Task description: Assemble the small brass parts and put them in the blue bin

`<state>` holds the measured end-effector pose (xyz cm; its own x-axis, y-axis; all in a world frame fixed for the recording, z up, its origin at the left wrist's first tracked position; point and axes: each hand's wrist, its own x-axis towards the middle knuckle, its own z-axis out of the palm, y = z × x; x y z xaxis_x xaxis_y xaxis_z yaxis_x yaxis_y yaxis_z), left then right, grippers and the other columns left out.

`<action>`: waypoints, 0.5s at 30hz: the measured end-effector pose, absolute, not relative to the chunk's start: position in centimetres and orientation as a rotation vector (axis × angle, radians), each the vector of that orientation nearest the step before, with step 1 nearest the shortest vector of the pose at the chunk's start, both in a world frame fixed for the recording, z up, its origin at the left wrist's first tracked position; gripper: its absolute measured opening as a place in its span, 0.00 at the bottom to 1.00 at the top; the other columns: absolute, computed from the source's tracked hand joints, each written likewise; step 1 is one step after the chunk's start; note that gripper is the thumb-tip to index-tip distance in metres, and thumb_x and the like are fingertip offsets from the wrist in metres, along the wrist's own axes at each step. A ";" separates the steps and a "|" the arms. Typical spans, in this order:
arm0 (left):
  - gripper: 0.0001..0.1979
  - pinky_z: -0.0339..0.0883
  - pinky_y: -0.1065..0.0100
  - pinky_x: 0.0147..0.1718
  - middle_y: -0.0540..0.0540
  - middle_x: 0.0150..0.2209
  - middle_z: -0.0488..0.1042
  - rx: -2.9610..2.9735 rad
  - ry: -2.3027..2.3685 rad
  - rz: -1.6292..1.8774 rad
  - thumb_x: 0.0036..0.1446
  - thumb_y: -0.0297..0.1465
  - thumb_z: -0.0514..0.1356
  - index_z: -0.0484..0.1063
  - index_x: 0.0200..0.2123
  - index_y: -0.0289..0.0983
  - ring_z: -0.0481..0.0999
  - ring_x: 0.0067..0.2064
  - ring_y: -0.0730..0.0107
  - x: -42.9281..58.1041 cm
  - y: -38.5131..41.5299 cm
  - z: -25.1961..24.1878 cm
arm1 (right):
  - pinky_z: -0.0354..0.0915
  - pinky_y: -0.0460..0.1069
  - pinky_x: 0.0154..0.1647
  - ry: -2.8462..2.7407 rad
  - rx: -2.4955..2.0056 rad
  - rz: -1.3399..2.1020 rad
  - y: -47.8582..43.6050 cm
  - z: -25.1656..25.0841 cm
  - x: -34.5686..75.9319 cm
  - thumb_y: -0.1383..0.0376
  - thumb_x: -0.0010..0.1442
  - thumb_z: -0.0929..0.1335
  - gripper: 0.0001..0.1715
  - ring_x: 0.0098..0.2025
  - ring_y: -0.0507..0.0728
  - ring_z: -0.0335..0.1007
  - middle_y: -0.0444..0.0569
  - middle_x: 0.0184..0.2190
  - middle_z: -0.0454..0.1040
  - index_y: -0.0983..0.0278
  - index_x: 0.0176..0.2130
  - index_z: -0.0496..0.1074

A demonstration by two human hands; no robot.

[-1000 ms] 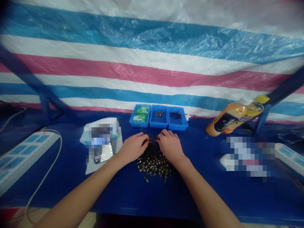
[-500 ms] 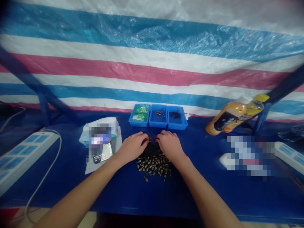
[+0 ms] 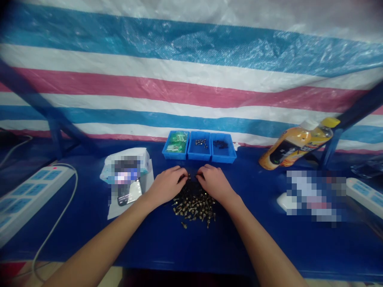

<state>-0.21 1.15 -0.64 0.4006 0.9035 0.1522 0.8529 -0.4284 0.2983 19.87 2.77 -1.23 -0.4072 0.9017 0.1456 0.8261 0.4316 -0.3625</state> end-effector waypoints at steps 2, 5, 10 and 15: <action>0.08 0.60 0.66 0.30 0.48 0.37 0.72 2.474 1.571 0.430 0.65 0.33 0.51 0.70 0.38 0.42 0.74 0.38 0.62 -0.2 1.2 -0.6 | 0.60 0.48 0.38 -2.354 -1.452 0.360 2.9 -1.2 20.0 0.66 0.62 0.67 0.06 0.37 0.55 0.71 0.47 0.34 0.75 0.62 0.35 0.75; 0.09 0.63 0.65 0.31 0.48 0.38 0.72 2.465 1.564 0.433 0.65 0.33 0.51 0.71 0.38 0.43 0.74 0.38 0.62 -0.2 1.1 -0.5 | 0.61 0.47 0.35 -2.305 -1.433 0.377 3.0 -1.2 20.1 0.67 0.59 0.68 0.05 0.35 0.54 0.71 0.46 0.32 0.76 0.62 0.33 0.76; 0.09 0.67 0.63 0.38 0.47 0.42 0.72 2.410 1.564 0.550 0.65 0.33 0.52 0.72 0.40 0.42 0.73 0.44 0.62 0.0 1.0 -0.3 | 0.62 0.47 0.35 -2.177 -1.395 0.461 2.8 -1.0 20.2 0.66 0.57 0.70 0.04 0.34 0.54 0.72 0.45 0.32 0.77 0.61 0.33 0.78; 0.12 0.67 0.59 0.49 0.47 0.48 0.72 2.381 1.465 0.693 0.66 0.34 0.51 0.70 0.49 0.43 0.71 0.51 0.60 0.1 1.1 0.0 | 0.65 0.47 0.37 -2.012 -1.371 0.649 2.4 -0.5 20.2 0.64 0.56 0.70 0.06 0.34 0.53 0.74 0.44 0.34 0.79 0.60 0.35 0.79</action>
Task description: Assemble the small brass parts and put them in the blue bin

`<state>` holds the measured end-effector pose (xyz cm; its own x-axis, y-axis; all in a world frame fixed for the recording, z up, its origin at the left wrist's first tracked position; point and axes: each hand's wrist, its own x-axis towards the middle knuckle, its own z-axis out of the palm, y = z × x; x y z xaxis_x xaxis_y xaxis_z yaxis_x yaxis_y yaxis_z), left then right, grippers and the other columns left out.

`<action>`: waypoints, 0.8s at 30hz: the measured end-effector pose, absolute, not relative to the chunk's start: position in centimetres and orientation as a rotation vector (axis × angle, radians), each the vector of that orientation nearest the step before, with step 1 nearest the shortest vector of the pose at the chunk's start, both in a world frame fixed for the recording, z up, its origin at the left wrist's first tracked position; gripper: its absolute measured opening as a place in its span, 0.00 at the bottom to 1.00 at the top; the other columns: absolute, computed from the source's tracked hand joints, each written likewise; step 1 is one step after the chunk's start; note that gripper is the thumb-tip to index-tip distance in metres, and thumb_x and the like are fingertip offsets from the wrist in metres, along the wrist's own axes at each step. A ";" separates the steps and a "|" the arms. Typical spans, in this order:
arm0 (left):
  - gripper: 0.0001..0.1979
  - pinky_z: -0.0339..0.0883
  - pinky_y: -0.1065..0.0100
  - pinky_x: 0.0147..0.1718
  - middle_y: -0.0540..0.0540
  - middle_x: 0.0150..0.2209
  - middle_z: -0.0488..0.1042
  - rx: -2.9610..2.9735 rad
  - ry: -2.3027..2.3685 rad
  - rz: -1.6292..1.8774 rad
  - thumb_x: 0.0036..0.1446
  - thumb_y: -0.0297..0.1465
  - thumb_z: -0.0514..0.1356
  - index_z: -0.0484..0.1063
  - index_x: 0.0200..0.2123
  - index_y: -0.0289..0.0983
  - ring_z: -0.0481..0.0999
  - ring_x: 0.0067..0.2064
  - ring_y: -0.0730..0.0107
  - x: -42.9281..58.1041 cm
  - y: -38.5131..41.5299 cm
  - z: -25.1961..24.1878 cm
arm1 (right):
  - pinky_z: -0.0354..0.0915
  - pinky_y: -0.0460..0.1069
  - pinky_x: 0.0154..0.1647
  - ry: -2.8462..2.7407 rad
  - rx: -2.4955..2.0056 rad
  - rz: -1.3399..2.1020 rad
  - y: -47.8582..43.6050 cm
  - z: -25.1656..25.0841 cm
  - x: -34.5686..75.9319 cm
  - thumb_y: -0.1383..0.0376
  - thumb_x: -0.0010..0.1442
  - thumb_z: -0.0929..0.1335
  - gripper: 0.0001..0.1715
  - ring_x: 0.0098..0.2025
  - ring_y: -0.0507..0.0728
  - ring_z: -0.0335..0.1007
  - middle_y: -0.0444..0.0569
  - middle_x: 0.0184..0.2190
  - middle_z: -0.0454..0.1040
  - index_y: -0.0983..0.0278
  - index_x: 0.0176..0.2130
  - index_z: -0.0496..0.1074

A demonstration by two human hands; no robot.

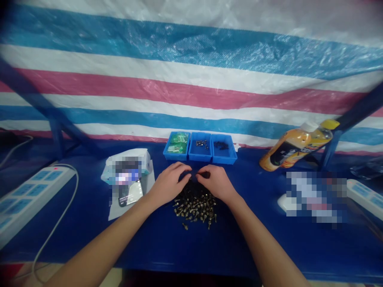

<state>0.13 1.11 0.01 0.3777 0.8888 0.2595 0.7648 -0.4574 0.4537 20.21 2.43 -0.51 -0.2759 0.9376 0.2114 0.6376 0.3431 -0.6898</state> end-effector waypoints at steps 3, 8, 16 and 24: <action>0.14 0.65 0.58 0.53 0.47 0.49 0.73 2.413 1.381 0.696 0.65 0.34 0.54 0.69 0.52 0.43 0.70 0.52 0.60 0.1 1.1 0.0 | 0.66 0.48 0.38 -1.944 -1.392 0.762 2.4 -0.4 20.4 0.62 0.56 0.70 0.08 0.35 0.55 0.75 0.44 0.34 0.80 0.60 0.35 0.79; 0.15 0.65 0.59 0.51 0.48 0.50 0.75 2.424 1.271 0.716 0.63 0.35 0.58 0.70 0.53 0.42 0.71 0.50 0.61 0.3 1.0 0.0 | 0.67 0.49 0.39 -1.862 -1.319 0.967 2.5 -0.3 20.5 0.59 0.57 0.70 0.11 0.36 0.57 0.75 0.46 0.35 0.80 0.62 0.37 0.79; 0.09 0.67 0.66 0.42 0.50 0.40 0.79 2.246 1.205 0.911 0.61 0.33 0.61 0.76 0.45 0.42 0.75 0.41 0.67 0.8 1.4 -0.1 | 0.66 0.50 0.40 -1.741 -1.178 1.228 2.1 0.2 20.3 0.57 0.57 0.70 0.14 0.38 0.57 0.74 0.47 0.36 0.80 0.63 0.38 0.80; 0.06 0.67 0.70 0.36 0.51 0.35 0.79 2.041 1.178 1.040 0.59 0.32 0.62 0.78 0.39 0.41 0.75 0.34 0.72 0.9 1.2 0.1 | 0.62 0.49 0.37 -1.596 -1.176 1.313 1.9 0.4 20.1 0.55 0.55 0.72 0.14 0.34 0.54 0.70 0.45 0.32 0.78 0.63 0.36 0.80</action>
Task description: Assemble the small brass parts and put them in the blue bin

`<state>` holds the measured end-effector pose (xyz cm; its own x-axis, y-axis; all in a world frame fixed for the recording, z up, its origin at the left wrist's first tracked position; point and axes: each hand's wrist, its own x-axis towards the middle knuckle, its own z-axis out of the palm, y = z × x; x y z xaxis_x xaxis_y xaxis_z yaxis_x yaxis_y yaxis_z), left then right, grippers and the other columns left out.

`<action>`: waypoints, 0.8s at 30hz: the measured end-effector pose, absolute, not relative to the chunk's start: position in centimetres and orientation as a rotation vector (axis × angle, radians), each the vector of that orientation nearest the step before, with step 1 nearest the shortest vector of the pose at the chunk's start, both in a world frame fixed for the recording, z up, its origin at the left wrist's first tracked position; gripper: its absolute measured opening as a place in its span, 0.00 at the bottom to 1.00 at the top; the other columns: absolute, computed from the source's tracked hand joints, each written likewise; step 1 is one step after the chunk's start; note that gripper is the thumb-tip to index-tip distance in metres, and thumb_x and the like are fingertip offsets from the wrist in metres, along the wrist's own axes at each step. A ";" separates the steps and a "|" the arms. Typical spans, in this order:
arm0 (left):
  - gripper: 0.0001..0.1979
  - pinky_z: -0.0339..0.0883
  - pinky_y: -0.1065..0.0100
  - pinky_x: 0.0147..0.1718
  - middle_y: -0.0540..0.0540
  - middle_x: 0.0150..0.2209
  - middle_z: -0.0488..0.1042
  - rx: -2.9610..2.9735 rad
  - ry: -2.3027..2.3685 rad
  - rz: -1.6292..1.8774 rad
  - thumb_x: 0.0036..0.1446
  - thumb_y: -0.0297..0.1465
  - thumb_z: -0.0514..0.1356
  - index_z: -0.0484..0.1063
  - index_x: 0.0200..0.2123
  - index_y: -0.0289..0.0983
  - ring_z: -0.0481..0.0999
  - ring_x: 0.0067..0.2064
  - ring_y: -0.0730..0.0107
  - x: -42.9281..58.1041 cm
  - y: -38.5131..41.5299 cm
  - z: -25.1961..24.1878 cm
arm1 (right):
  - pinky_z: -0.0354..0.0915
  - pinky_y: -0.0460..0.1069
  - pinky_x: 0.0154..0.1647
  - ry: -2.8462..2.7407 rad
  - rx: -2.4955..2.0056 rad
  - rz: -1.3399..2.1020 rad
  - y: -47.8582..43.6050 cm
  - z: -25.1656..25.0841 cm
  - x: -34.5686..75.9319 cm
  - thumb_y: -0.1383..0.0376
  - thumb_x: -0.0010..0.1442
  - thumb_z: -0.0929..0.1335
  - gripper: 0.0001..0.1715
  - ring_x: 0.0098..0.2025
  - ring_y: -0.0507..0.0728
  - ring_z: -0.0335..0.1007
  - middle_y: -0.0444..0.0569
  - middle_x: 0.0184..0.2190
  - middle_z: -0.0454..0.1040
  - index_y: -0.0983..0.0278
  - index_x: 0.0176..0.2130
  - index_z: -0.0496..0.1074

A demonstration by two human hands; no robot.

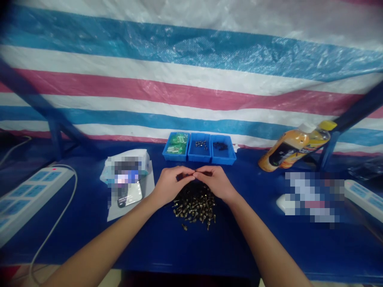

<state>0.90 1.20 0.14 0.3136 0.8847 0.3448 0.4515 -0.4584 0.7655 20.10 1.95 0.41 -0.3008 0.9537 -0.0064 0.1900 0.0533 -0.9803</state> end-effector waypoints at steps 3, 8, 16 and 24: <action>0.05 0.67 0.70 0.34 0.51 0.34 0.79 2.017 1.177 1.055 0.60 0.32 0.62 0.78 0.38 0.40 0.75 0.33 0.72 1.0 1.2 0.0 | 0.59 0.48 0.33 -1.545 -1.193 1.324 1.9 0.3 19.9 0.54 0.54 0.73 0.16 0.29 0.52 0.64 0.43 0.26 0.74 0.65 0.34 0.80; 0.04 0.66 0.69 0.36 0.51 0.33 0.79 2.087 1.189 1.040 0.59 0.33 0.63 0.77 0.37 0.40 0.75 0.34 0.70 1.0 1.2 0.0 | 0.57 0.48 0.31 -1.489 -1.179 1.400 1.9 -0.1 19.9 0.52 0.51 0.74 0.18 0.28 0.51 0.61 0.43 0.24 0.71 0.65 0.33 0.79; 0.04 0.67 0.68 0.38 0.48 0.35 0.77 2.188 1.136 1.088 0.61 0.32 0.61 0.75 0.38 0.39 0.74 0.37 0.69 1.0 1.0 0.2 | 0.58 0.47 0.31 -1.356 -1.100 1.542 1.8 -0.3 19.9 0.54 0.49 0.76 0.17 0.27 0.50 0.62 0.42 0.24 0.70 0.65 0.30 0.77; 0.03 0.66 0.70 0.36 0.48 0.34 0.74 2.204 1.091 1.115 0.60 0.29 0.59 0.71 0.34 0.37 0.73 0.35 0.72 1.1 0.7 0.4 | 0.56 0.46 0.30 -1.298 -1.029 1.574 1.9 -0.7 20.0 0.56 0.49 0.77 0.17 0.26 0.49 0.62 0.42 0.24 0.71 0.65 0.30 0.73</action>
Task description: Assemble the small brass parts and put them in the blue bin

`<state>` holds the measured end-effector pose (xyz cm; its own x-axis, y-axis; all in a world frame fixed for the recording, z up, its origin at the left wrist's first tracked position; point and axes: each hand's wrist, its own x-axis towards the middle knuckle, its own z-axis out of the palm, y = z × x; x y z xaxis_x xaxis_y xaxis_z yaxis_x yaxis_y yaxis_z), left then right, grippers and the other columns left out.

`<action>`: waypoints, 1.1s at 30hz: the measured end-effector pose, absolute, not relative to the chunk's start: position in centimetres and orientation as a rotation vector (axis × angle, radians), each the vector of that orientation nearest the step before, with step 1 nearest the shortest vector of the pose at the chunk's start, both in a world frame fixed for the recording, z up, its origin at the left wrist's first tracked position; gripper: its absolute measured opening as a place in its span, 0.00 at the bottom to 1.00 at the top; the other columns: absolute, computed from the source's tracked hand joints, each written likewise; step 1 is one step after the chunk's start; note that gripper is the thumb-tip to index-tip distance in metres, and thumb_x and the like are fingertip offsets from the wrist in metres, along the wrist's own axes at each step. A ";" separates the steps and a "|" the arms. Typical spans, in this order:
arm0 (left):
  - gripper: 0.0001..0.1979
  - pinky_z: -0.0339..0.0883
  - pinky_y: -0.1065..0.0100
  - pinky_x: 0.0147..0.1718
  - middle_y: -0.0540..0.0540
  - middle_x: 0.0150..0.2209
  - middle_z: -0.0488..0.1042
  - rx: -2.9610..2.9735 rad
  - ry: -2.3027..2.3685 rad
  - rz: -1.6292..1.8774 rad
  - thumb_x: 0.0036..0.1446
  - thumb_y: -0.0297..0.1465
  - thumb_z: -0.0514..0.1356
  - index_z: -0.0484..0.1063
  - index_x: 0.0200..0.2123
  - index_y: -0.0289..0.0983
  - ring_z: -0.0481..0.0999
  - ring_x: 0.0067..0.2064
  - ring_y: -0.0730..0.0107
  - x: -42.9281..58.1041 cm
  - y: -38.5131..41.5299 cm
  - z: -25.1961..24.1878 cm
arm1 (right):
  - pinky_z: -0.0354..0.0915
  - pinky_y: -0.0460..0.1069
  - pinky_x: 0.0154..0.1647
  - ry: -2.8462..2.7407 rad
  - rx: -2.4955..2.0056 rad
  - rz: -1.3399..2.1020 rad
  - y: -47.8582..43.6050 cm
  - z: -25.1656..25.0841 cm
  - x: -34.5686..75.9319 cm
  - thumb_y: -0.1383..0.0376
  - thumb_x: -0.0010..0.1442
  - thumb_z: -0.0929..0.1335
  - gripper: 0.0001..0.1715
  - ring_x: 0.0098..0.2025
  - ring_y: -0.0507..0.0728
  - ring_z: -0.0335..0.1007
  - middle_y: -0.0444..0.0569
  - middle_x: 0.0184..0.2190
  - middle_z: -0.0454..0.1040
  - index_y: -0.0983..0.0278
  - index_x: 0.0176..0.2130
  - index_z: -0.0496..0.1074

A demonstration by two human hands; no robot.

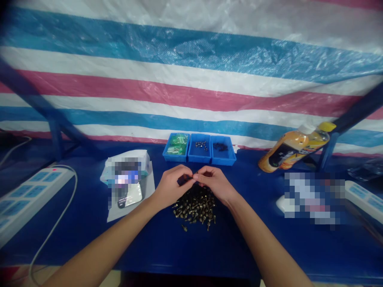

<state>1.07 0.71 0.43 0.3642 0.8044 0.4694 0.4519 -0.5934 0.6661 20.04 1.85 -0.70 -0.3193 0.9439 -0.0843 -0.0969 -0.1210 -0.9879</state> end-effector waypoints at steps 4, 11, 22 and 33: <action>0.03 0.67 0.70 0.37 0.48 0.34 0.76 2.189 1.038 1.152 0.59 0.29 0.59 0.72 0.33 0.37 0.74 0.35 0.71 1.1 0.7 0.4 | 0.56 0.46 0.29 -1.280 -1.025 1.615 1.8 -0.7 20.0 0.56 0.47 0.78 0.19 0.26 0.49 0.63 0.42 0.24 0.71 0.65 0.28 0.71; 0.03 0.66 0.72 0.33 0.51 0.30 0.76 2.084 1.036 1.164 0.56 0.26 0.62 0.75 0.35 0.38 0.73 0.30 0.75 1.0 0.6 0.7 | 0.57 0.47 0.29 -1.301 -1.017 1.618 1.6 -0.5 20.0 0.56 0.47 0.78 0.19 0.26 0.49 0.63 0.42 0.25 0.72 0.64 0.27 0.69; 0.02 0.63 0.72 0.31 0.51 0.28 0.73 2.082 1.043 1.098 0.57 0.26 0.60 0.73 0.32 0.37 0.70 0.29 0.75 1.0 0.5 1.0 | 0.64 0.47 0.35 -1.222 -1.021 1.461 1.8 -0.6 19.8 0.57 0.51 0.76 0.14 0.31 0.50 0.66 0.45 0.32 0.74 0.64 0.32 0.76; 0.01 0.63 0.73 0.31 0.53 0.27 0.73 2.043 1.188 1.175 0.57 0.28 0.62 0.73 0.32 0.37 0.71 0.29 0.76 0.9 0.9 1.0 | 0.63 0.46 0.29 -1.155 -1.111 1.319 2.5 -0.2 21.1 0.54 0.52 0.75 0.17 0.24 0.50 0.67 0.45 0.26 0.74 0.64 0.29 0.72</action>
<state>0.86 0.86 0.99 0.2479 0.8683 0.4297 0.4395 -0.4961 0.7488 21.11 2.48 -0.20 -0.0584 0.9981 -0.0171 -0.1143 -0.0237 -0.9932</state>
